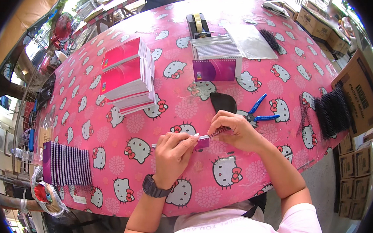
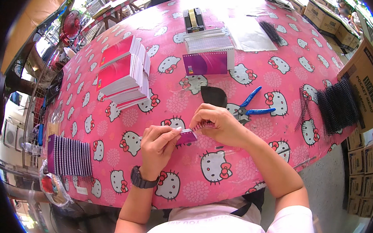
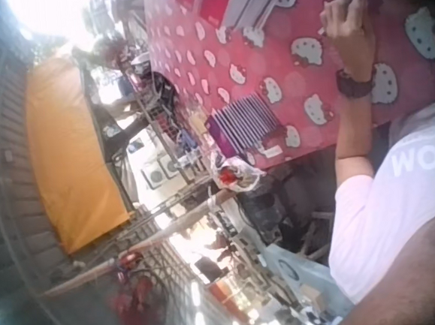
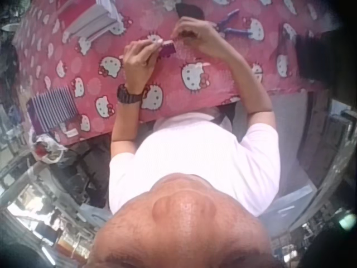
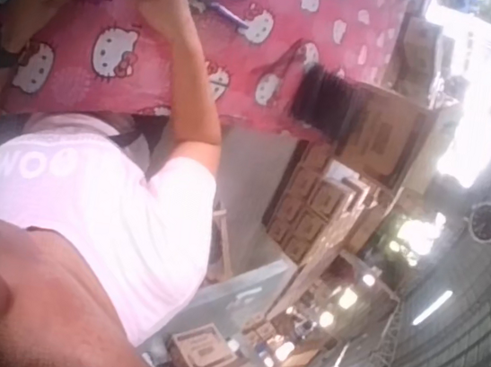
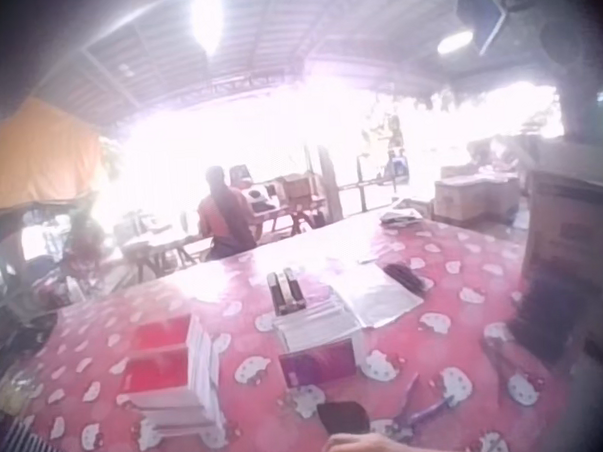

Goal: The person assembles spiral-bound notebooks by inserting a black plastic cover into a purple notebook and securing it with a metal spiral binding. They repeatedly pick up notebooks, attach covers, and place the finished units into a stack on the table.

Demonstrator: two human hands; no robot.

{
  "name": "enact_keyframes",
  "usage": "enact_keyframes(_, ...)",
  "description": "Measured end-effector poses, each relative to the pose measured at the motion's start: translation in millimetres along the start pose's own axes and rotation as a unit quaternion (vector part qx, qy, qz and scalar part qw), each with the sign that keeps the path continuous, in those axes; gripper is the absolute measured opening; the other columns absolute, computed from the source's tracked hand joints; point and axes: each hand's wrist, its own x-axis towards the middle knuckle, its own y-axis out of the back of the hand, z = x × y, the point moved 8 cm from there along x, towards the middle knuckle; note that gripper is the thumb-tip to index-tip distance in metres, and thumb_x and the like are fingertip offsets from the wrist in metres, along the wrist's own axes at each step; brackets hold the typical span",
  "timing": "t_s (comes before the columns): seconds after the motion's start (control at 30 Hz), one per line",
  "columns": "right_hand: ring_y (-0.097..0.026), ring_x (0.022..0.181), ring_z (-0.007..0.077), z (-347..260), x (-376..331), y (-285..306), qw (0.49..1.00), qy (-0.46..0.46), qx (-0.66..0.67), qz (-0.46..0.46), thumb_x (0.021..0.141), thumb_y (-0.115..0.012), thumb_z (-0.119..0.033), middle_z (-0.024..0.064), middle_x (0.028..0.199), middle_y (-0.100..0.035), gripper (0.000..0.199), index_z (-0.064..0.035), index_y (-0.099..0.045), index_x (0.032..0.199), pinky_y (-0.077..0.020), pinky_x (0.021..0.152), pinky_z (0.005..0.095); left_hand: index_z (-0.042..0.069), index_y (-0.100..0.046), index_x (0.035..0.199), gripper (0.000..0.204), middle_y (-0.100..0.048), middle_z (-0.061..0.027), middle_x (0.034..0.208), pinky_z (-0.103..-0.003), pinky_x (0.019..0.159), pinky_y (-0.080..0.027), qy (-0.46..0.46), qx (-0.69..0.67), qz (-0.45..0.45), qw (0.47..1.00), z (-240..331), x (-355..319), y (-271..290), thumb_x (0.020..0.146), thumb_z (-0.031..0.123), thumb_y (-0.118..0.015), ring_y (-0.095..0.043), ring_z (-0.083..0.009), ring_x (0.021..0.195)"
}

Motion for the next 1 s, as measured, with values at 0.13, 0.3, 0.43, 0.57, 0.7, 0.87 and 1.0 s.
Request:
enact_keyframes(0.13,-0.060,0.083,0.0193,4.2,-1.8,-5.7,0.997,-0.044,-0.008,-0.059,0.081,-0.066,-0.001,0.0065,0.090,-0.059,0.019,-0.0025,-0.065,0.100,-0.0477,0.073,0.0297,0.011,-0.070,0.091,0.017,-0.064,0.0000,0.083,-0.031,0.067,-0.043,0.004,-0.004,-0.001,1.000,2.1,1.8,1.7,0.074,0.006,-0.072,-0.058,-0.0176,0.073)
enact_keyframes(0.3,-0.060,0.073,0.0211,-19.9,1.5,-1.6,0.995,0.044,-0.090,0.013,0.083,-0.064,-0.004,0.0088,0.081,-0.060,0.037,-0.0057,-0.059,0.120,-0.0482,0.070,0.0304,0.010,-0.068,0.092,0.021,-0.064,-0.0028,0.084,-0.033,0.069,-0.043,0.017,0.011,-0.002,1.000,1.8,4.0,1.1,0.072,0.010,-0.075,-0.058,-0.0203,0.076)
enact_keyframes(0.43,-0.061,0.067,0.0287,-8.2,-3.6,-9.5,0.993,0.040,-0.095,-0.054,0.082,-0.062,-0.002,0.0154,0.082,-0.062,0.046,-0.0067,-0.051,0.126,-0.0489,0.063,0.0368,0.008,-0.063,0.092,0.025,-0.063,-0.0056,0.088,-0.037,0.071,-0.043,0.022,0.010,-0.032,0.999,14.6,15.9,-3.8,0.072,0.014,-0.076,-0.058,-0.0235,0.080)
enact_keyframes(0.57,-0.064,0.067,0.0300,-7.5,-3.3,-8.4,0.992,-0.048,-0.102,-0.053,0.083,-0.064,-0.010,0.0153,0.094,-0.065,0.047,-0.0075,-0.050,0.128,-0.0502,0.060,0.0369,0.007,-0.061,0.091,0.024,-0.061,-0.0062,0.087,-0.037,0.069,-0.043,0.026,0.010,-0.056,0.998,11.9,9.3,-16.5,0.074,0.018,-0.075,-0.057,-0.0243,0.080)
enact_keyframes(0.7,-0.054,0.111,0.0349,12.4,12.7,35.6,0.963,0.031,-0.268,0.026,0.077,-0.072,-0.029,0.0187,0.122,-0.055,0.055,-0.0114,-0.054,0.126,-0.0441,0.094,0.0428,0.007,-0.061,0.089,0.023,-0.061,-0.0061,0.084,-0.037,0.069,-0.043,0.017,0.027,-0.087,0.996,11.6,6.6,-21.1,0.076,0.022,-0.073,-0.057,-0.0243,0.077)
enact_keyframes(0.87,-0.041,0.124,0.0378,54.3,15.4,44.3,0.936,-0.105,-0.311,-0.130,0.062,-0.080,-0.031,0.0172,0.138,-0.041,0.074,-0.0133,-0.052,0.128,-0.0385,0.102,0.0448,0.008,-0.061,0.089,0.021,-0.063,-0.0044,0.081,-0.035,0.071,-0.043,0.028,-0.034,-0.087,0.995,20.2,14.3,-8.7,0.081,0.026,-0.069,-0.059,-0.0235,0.076)
enact_keyframes(1.0,-0.039,0.124,0.0366,51.2,18.4,28.7,0.922,-0.116,-0.331,-0.163,0.057,-0.081,-0.031,0.0176,0.137,-0.041,0.081,-0.0134,-0.051,0.130,-0.0367,0.105,0.0437,0.010,-0.063,0.090,0.024,-0.065,-0.0017,0.080,-0.041,0.086,-0.040,0.016,0.018,-0.131,0.991,12.1,1.2,-15.9,0.079,0.030,-0.070,-0.060,-0.0209,0.078)
